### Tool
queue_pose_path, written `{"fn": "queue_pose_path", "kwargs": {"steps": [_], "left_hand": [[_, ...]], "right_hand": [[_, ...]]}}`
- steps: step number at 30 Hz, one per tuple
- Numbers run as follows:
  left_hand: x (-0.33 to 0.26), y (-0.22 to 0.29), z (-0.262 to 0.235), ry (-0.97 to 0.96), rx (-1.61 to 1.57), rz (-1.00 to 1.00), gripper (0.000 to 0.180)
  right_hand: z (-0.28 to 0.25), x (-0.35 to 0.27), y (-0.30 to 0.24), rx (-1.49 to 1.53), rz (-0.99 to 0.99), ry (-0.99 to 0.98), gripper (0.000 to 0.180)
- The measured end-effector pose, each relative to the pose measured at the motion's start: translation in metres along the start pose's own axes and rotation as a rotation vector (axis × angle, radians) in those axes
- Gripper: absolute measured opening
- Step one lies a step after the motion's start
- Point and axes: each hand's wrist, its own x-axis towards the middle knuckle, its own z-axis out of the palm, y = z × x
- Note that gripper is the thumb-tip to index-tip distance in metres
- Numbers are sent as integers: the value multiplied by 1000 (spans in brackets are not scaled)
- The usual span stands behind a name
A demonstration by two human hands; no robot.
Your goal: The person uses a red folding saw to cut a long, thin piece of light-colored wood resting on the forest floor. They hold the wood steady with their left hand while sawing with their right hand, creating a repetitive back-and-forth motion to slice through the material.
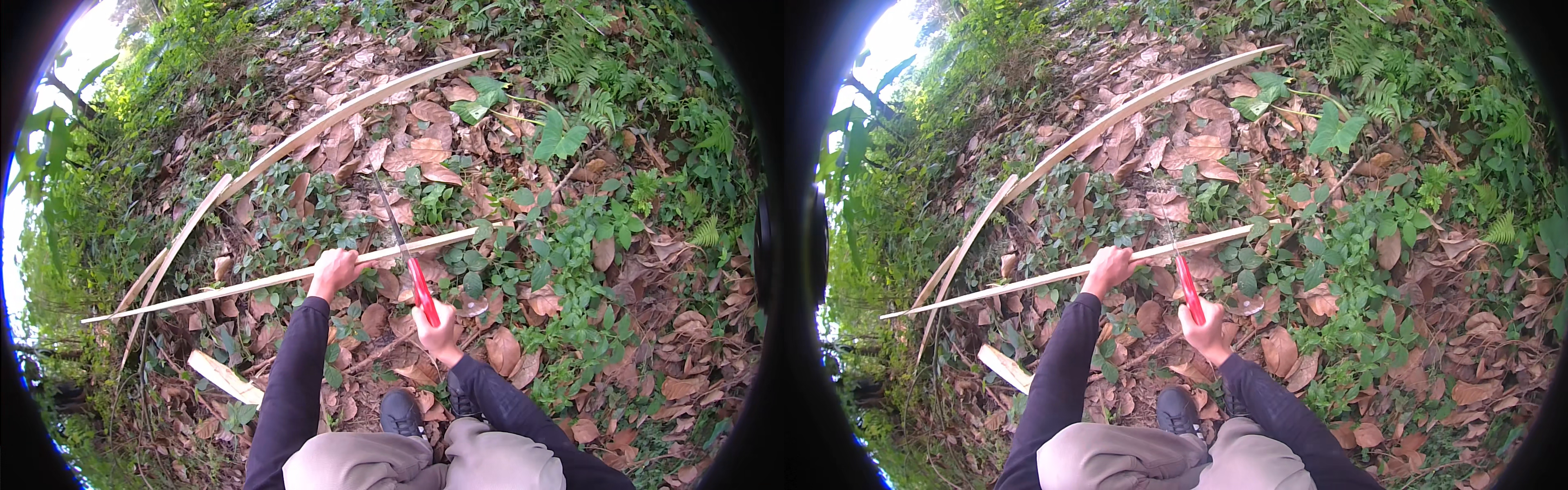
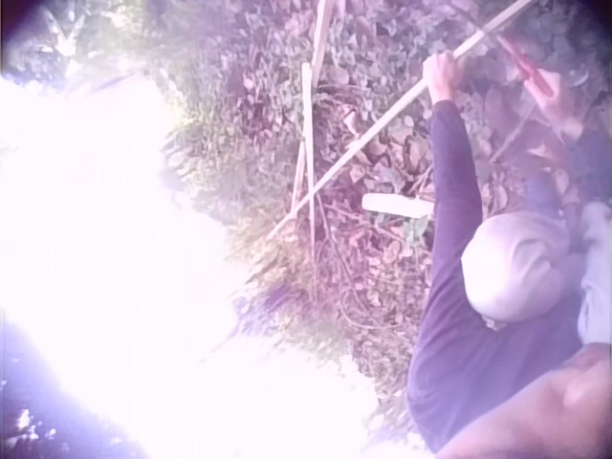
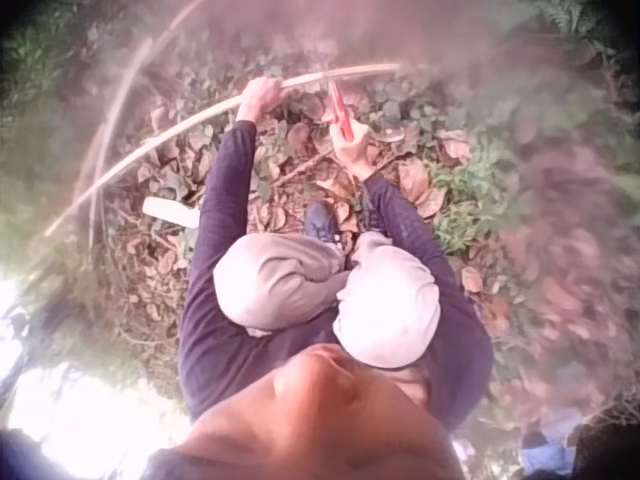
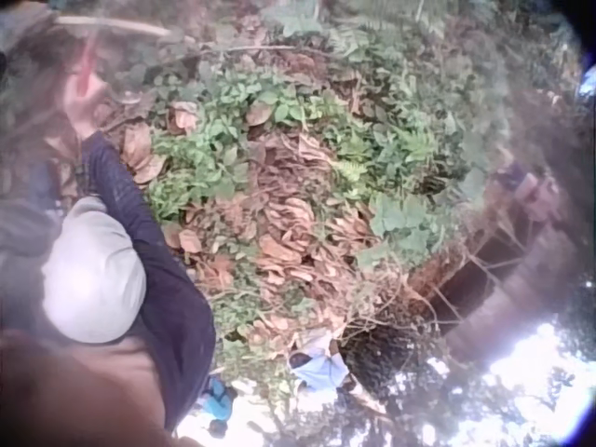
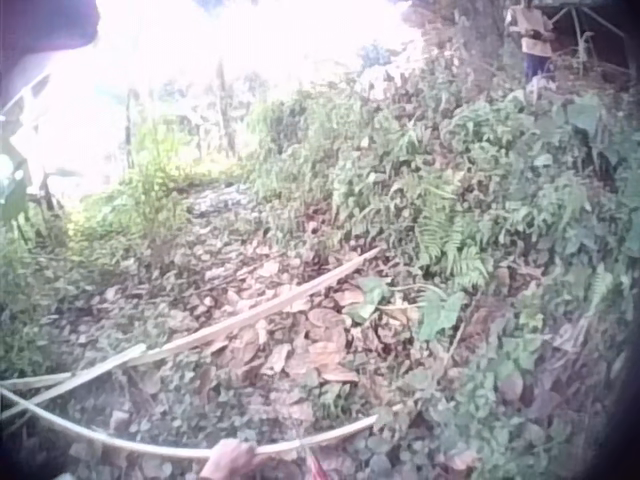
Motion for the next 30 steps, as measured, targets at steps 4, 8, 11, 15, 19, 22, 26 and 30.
{"fn": "queue_pose_path", "kwargs": {"steps": [4, 8, 11, 15, 19, 22, 26, 30], "left_hand": [[5, -5, -1, -45, -6, 16, 36], [4, -13, -6, -37, -18, 21, 34], [8, -8, 1, -19, -32, 33, 42], [-2, -2, -4, -75, -3, -21, 51], [2, 2, -5, -42, -16, 8, 49], [6, -5, -4, -50, -47, 46, 31], [5, -14, -6, -73, 7, 16, 33], [11, -2, -4, -71, -15, 22, 34]], "right_hand": [[10, 18, -4, -13, -19, -3, 24], [-42, -76, -13, -117, -33, -111, 22], [-78, -113, -15, -106, -59, -136, 20], [-50, -83, -14, -143, -79, -80, 18], [5, 2, -4, 86, 56, 24, 20], [15, 15, -3, 31, 18, 19, 23], [-23, -58, -4, -45, -17, -95, 24], [-66, -116, -27, -146, -108, -115, 22]]}}
